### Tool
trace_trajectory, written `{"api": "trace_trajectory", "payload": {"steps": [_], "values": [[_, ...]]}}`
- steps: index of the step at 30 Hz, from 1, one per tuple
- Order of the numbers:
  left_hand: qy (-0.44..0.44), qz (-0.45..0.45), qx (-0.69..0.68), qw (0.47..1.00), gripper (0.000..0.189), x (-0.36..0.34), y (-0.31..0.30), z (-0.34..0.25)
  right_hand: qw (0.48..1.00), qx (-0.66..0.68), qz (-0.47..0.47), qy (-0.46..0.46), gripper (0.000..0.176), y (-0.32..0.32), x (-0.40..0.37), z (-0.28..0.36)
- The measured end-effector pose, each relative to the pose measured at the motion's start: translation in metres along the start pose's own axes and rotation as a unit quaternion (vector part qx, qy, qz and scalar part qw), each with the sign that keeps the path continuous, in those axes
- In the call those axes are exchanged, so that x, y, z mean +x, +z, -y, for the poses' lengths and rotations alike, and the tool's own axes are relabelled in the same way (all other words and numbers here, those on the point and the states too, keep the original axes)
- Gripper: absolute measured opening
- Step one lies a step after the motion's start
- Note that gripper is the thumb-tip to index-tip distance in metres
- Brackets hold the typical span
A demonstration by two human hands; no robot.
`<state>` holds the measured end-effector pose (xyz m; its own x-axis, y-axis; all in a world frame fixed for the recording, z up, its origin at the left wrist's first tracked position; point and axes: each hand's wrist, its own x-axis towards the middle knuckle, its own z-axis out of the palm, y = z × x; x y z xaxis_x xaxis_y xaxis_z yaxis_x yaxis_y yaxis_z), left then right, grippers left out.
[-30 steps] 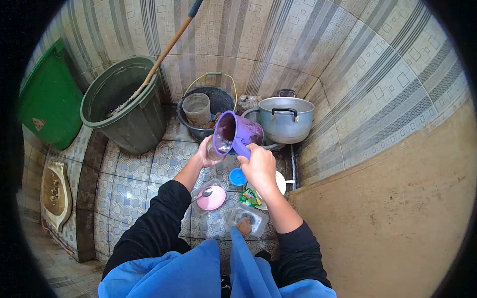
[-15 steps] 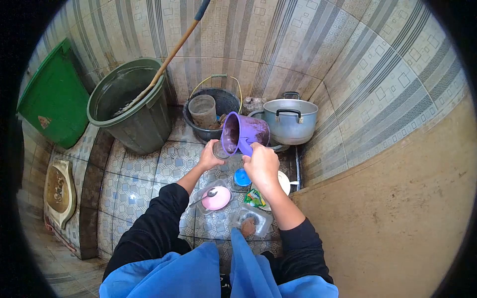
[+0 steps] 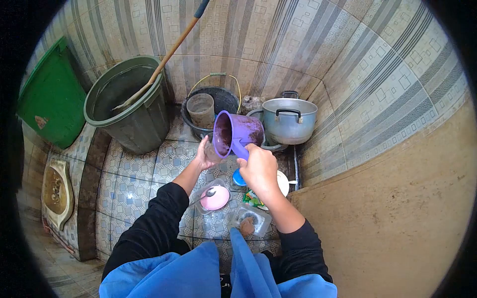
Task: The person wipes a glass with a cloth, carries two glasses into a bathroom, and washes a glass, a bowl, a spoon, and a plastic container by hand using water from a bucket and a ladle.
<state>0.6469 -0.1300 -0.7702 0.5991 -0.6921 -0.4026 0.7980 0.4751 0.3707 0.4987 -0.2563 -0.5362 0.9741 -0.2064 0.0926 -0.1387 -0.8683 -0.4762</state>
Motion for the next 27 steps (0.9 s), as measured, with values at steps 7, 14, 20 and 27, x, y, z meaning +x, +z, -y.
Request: {"api": "trace_trajectory", "payload": {"steps": [7,14,20,27], "values": [[0.006,-0.021,0.076,0.997,0.075,-0.013,0.01,-0.002,1.0,-0.001,-0.011,-0.004,0.023,0.001,0.004,-0.007],[0.406,-0.138,0.609,0.668,0.07,0.004,-0.008,0.018,0.998,-0.055,-0.04,-0.012,0.023,0.012,0.003,-0.002],[0.377,-0.192,0.687,0.591,0.071,-0.007,0.003,0.012,0.997,-0.057,-0.046,-0.002,0.023,0.011,0.003,0.001],[0.027,-0.135,0.084,0.987,0.066,0.02,-0.023,0.006,0.997,-0.044,-0.049,-0.029,0.022,0.008,0.0,0.004]]}}
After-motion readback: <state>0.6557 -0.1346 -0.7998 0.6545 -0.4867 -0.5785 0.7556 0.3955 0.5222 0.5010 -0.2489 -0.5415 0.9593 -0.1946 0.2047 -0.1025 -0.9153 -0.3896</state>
